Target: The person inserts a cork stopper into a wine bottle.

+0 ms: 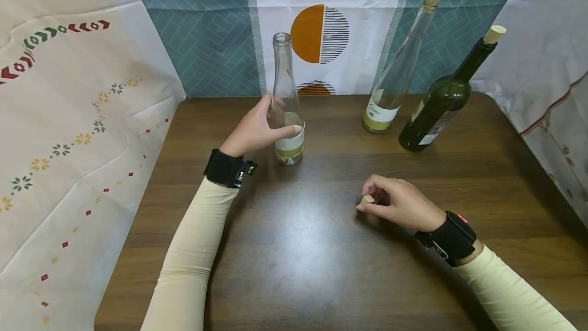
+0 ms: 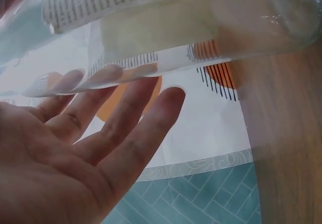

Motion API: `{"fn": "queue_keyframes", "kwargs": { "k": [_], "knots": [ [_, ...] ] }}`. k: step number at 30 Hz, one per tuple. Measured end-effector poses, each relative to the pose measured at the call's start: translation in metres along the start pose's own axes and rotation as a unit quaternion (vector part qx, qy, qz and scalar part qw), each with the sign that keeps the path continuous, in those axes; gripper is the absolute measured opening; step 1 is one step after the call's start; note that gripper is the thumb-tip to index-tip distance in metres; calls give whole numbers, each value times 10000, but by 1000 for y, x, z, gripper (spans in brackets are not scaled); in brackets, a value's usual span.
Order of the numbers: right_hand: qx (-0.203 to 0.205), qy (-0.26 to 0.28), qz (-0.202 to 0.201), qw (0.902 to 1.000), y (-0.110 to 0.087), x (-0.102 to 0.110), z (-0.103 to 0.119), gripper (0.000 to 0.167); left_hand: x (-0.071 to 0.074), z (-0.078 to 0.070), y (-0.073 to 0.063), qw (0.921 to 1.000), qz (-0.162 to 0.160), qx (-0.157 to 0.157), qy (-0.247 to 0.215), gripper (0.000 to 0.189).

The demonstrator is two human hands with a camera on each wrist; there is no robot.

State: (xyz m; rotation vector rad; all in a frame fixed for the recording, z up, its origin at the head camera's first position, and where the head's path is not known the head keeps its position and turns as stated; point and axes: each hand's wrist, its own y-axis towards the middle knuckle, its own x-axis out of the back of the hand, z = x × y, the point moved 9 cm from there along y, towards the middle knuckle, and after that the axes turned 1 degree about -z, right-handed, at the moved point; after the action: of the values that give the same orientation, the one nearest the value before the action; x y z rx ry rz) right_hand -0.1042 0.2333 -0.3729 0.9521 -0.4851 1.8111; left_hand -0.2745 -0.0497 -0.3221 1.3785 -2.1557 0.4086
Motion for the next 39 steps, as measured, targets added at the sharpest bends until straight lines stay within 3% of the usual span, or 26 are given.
{"fn": "queue_keyframes", "kwargs": {
  "k": [6, 25, 39],
  "knots": [
    [56, -72, -96, 9999, 11, 9, 9, 28, -2, -2, -2, 9999, 155, -2, -28, 75],
    [362, 103, -1149, 9927, 30, 24, 38, 24, -15, -11, -5, 9983, 543, -200, -4, 78],
    [340, 332, -1466, 9880, 46, 35, 54, 24, -25, -21, -6, 9965, 702, -450, -2, 73]
  ]
}}
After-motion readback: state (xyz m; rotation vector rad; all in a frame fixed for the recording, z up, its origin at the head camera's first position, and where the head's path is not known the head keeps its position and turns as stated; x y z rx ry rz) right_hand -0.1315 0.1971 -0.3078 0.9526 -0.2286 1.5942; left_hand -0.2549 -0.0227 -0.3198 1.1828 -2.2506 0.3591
